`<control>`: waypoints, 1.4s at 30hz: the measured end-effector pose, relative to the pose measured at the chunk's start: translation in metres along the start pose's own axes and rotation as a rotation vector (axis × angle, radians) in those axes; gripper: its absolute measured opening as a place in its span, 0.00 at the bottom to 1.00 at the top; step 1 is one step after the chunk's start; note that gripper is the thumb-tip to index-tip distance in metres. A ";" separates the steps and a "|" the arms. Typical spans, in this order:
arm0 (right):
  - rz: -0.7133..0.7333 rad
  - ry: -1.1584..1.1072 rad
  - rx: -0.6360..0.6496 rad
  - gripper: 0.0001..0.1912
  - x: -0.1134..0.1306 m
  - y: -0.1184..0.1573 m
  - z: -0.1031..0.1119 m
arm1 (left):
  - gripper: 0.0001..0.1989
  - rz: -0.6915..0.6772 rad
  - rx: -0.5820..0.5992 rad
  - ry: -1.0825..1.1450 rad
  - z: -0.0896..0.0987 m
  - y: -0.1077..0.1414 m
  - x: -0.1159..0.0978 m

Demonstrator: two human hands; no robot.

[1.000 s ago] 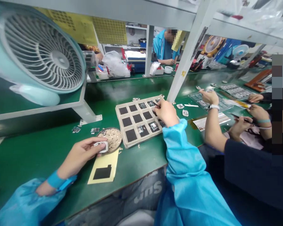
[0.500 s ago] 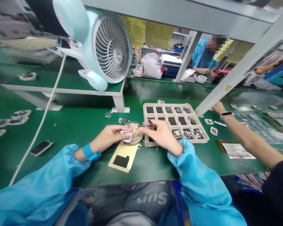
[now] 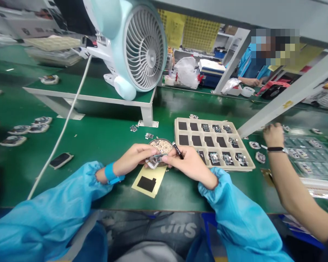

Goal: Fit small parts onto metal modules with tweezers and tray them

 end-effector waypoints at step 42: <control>-0.018 -0.212 0.000 0.19 -0.001 0.004 0.007 | 0.16 0.048 -0.087 0.016 0.008 0.002 0.011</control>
Point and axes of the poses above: each hand's wrist, its own y-axis away from the middle knuckle, its own z-axis out of the back of the hand, x = y × z, the point moved 9 cm from there along -y, towards the middle knuckle, and after that the axes turned 7 degrees about -z, right-handed, at the moved point
